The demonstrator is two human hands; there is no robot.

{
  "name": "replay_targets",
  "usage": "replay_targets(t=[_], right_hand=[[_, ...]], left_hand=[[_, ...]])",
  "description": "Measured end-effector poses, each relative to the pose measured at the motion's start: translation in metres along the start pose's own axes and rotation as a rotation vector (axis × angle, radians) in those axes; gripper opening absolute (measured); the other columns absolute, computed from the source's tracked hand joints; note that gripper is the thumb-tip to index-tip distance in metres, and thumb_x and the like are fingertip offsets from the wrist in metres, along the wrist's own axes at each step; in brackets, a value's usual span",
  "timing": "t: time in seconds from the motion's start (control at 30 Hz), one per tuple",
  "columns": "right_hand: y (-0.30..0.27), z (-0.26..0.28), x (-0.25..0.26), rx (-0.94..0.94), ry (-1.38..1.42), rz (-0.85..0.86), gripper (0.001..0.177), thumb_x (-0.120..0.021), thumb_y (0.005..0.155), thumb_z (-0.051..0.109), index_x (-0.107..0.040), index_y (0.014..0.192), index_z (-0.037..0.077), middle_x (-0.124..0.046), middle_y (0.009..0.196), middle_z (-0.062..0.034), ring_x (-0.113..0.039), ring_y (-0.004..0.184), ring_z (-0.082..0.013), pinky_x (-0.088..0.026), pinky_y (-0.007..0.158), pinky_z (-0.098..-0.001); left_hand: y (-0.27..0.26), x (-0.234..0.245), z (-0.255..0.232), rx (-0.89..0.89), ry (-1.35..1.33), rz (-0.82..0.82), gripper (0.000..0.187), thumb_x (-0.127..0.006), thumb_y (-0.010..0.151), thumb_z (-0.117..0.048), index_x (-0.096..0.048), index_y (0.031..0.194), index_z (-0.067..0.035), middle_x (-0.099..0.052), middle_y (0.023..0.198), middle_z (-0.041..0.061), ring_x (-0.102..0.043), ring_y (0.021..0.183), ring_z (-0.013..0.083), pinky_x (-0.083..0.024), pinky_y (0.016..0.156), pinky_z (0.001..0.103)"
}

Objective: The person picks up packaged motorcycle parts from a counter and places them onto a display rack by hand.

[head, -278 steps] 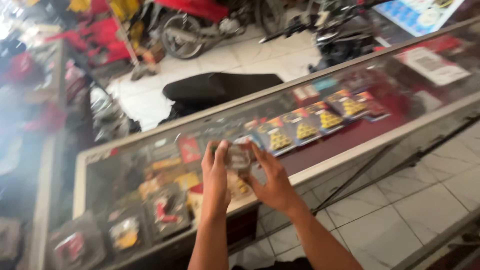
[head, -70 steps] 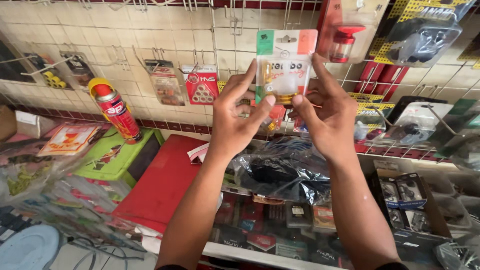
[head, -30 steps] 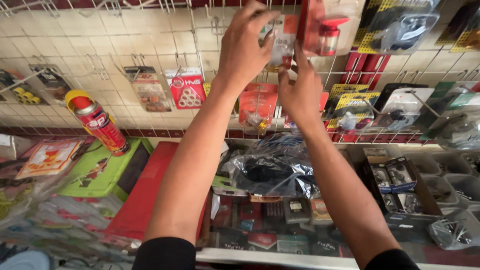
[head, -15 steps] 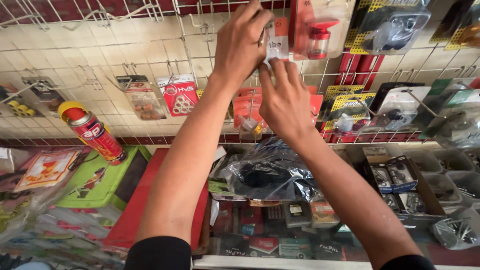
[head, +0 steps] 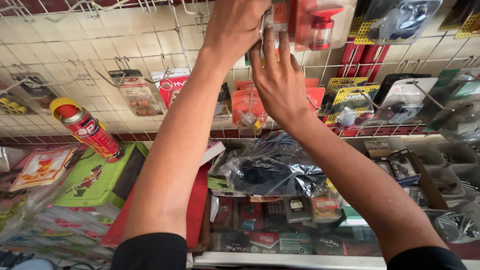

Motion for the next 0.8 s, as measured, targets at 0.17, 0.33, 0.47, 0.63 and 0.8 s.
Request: replay_targets(t=[0.17,0.33,0.47,0.63,0.8], right_hand=[[0.006,-0.001,-0.004,0.041,-0.043,0.029,0.063,-0.071,0.076,0.001,-0.056,0.137,-0.007,-0.049,0.144,-0.035,-0.053,0.129,-0.0498,-0.064,0.08,-0.0402],[0.006,-0.004,-0.004,0.093,-0.037,0.009,0.066,-0.07,0.075,0.002,-0.055,0.139,-0.008,-0.05,0.142,-0.0357,-0.055,0.126,-0.0496,-0.064,0.08,-0.0401],[0.004,-0.011,-0.005,0.11,-0.014,0.005,0.059,-0.07,0.082,0.001,-0.056,0.138,-0.006,-0.051,0.143,-0.0336,-0.056,0.126,-0.048,-0.064,0.077,-0.039],[0.002,-0.015,-0.001,0.094,0.059,-0.005,0.056,-0.069,0.08,-0.001,-0.058,0.134,-0.005,-0.051,0.146,-0.0309,-0.056,0.127,-0.047,-0.064,0.078,-0.0387],[0.002,-0.018,0.009,0.072,0.149,0.007,0.064,-0.067,0.074,-0.004,-0.059,0.137,-0.006,-0.05,0.148,-0.0272,-0.056,0.131,-0.0438,-0.061,0.093,-0.0397]], left_hand=[[-0.003,-0.015,0.015,0.027,0.04,0.143,0.015,-0.068,0.08,0.001,-0.074,0.093,-0.004,-0.069,0.083,0.018,-0.068,0.078,0.0372,-0.054,0.071,0.048],[-0.001,-0.014,0.017,0.037,0.009,0.131,0.01,-0.071,0.082,-0.003,-0.074,0.091,-0.003,-0.069,0.078,0.02,-0.068,0.073,0.0387,-0.054,0.068,0.048],[-0.001,-0.006,0.007,0.061,-0.004,0.055,0.009,-0.071,0.079,-0.004,-0.073,0.087,-0.001,-0.069,0.078,0.02,-0.068,0.075,0.0398,-0.054,0.07,0.05],[-0.007,-0.001,-0.001,0.192,-0.073,0.032,0.009,-0.069,0.083,0.002,-0.074,0.09,-0.001,-0.069,0.083,0.019,-0.067,0.081,0.0399,-0.052,0.073,0.049],[-0.016,0.012,-0.016,0.216,-0.054,-0.03,0.022,-0.065,0.085,0.006,-0.075,0.103,-0.002,-0.071,0.102,0.014,-0.068,0.096,0.0369,-0.056,0.081,0.046]])
Point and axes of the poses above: each hand's wrist, its own y-axis towards the middle knuckle, its own x-axis out of the back of the hand, z = x × y, the point moved 4 cm from there along y, towards the middle knuckle
